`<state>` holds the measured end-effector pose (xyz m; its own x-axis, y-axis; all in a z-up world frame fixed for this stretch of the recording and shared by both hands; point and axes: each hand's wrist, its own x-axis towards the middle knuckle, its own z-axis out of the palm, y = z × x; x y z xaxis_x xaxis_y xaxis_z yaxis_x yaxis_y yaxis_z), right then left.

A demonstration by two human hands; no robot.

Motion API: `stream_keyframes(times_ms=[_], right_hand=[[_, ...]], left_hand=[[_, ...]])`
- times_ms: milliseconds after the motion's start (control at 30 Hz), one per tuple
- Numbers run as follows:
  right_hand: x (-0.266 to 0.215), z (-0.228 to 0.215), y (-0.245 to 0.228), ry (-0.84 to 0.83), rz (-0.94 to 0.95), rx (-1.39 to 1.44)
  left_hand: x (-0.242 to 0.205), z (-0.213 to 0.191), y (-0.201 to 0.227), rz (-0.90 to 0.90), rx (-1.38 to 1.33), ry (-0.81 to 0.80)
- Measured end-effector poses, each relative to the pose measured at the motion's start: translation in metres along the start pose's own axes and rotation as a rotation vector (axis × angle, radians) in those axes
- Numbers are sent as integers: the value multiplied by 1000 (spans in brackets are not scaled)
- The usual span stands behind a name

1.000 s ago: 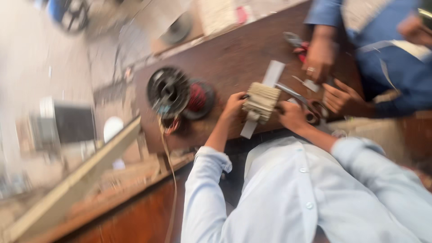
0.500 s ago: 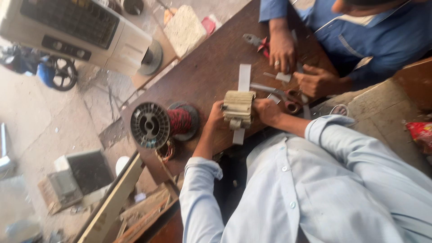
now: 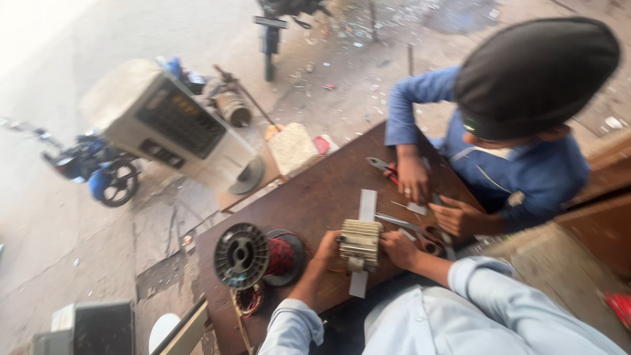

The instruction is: The person uses scissors to cut a long strip of white insulation material into small rectangular pieces on a wooden workbench. They repeatedly measure, cut, and stack the pieces while a motor stator and copper wire spool sit nearby.

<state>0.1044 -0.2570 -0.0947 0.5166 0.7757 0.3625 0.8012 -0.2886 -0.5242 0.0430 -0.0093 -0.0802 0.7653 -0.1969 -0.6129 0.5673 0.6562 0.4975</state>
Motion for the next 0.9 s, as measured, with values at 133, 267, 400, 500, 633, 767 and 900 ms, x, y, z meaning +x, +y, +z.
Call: stream_keyframes(times_ms=[133, 267, 400, 500, 633, 767, 900], right_hand=[[1, -3, -11, 138, -24, 74], [3, -3, -21, 409, -109, -144], [3, 0, -29, 112, 208, 139], [3, 0, -30, 106, 264, 147], [-2, 3, -42, 54, 402, 153], [6, 2, -48, 91, 447, 148], [7, 4, -57, 105, 842, 728]], left_hand=[[-16, -11, 5, 571, 1149, -56], [-15, -12, 14, 772, 1476, -31], [-29, -7, 19, 1002, 1573, -135], [-45, 3, 30, 988, 1609, -104], [-70, 6, 36, 1021, 1645, -126], [-68, 1, 35, 1028, 1691, -86], [-67, -18, 28, 1188, 1691, 76]])
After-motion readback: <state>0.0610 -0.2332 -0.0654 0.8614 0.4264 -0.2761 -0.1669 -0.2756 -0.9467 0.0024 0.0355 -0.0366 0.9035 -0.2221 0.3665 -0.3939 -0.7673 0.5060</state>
